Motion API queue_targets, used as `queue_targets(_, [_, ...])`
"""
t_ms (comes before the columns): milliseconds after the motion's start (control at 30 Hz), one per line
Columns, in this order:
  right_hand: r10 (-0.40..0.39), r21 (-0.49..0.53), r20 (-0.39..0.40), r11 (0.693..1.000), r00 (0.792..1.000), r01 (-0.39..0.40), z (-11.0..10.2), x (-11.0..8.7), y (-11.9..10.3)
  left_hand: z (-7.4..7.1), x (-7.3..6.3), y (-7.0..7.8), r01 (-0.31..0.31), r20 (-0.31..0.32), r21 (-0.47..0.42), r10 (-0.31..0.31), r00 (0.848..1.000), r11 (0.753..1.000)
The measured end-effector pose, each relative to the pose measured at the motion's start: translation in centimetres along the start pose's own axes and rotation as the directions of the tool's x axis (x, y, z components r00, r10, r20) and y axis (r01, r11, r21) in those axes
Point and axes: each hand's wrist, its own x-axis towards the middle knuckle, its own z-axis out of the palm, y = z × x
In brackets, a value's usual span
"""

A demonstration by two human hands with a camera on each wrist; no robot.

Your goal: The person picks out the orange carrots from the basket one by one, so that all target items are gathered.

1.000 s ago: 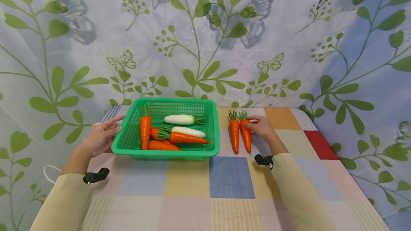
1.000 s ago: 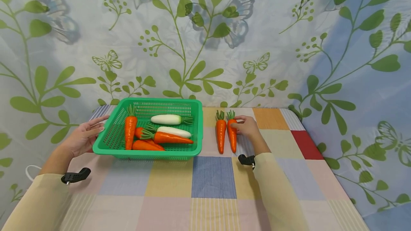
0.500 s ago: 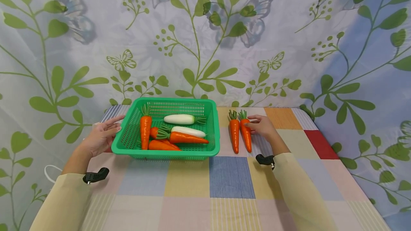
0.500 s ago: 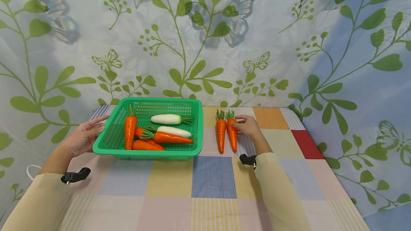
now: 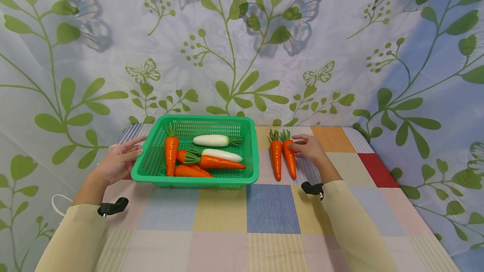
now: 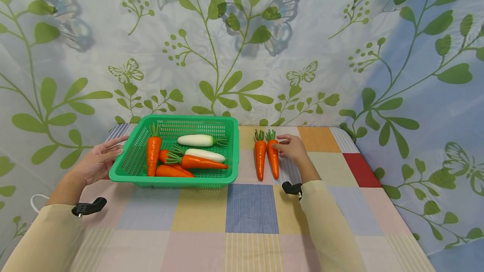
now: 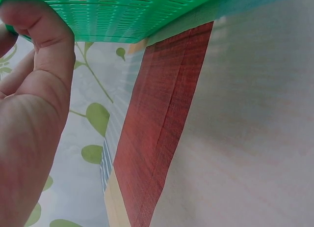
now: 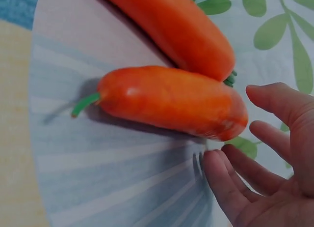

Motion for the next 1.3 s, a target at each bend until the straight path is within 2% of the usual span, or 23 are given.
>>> queue_targets(167, [-0.073, -0.018, -0.054, 0.997, 0.996, 0.072, -0.2, -0.3, -0.7, 0.0, 0.0, -0.1, -0.002, 0.001, 0.000, 0.002, 1.000, 1.000])
queue_targets(433, [-0.171, -0.028, -0.047, 0.985, 0.984, 0.170, -0.3, -0.7, -1.9, 0.1, -0.1, -0.2, -0.003, -0.009, 0.026, 0.003, 1.000, 1.000])
queue_targets(633, [-0.237, -0.082, -0.041, 0.969, 0.971, 0.233, 0.0, -1.3, -3.0, 0.2, -0.4, -0.6, 0.001, -0.027, 0.049, 0.000, 1.000, 0.999])
queue_targets(1033, [-0.293, -0.110, 0.005, 0.950, 0.956, 0.292, 1.0, -2.3, -5.1, 0.5, -0.6, -0.6, 0.002, -0.033, 0.058, 0.000, 0.999, 0.998])
queue_targets(1300, [-0.342, -0.073, 0.027, 0.936, 0.939, 0.343, 2.1, -3.2, -7.1, 0.7, -0.6, -0.5, 0.009, -0.049, 0.067, -0.006, 0.999, 0.998])
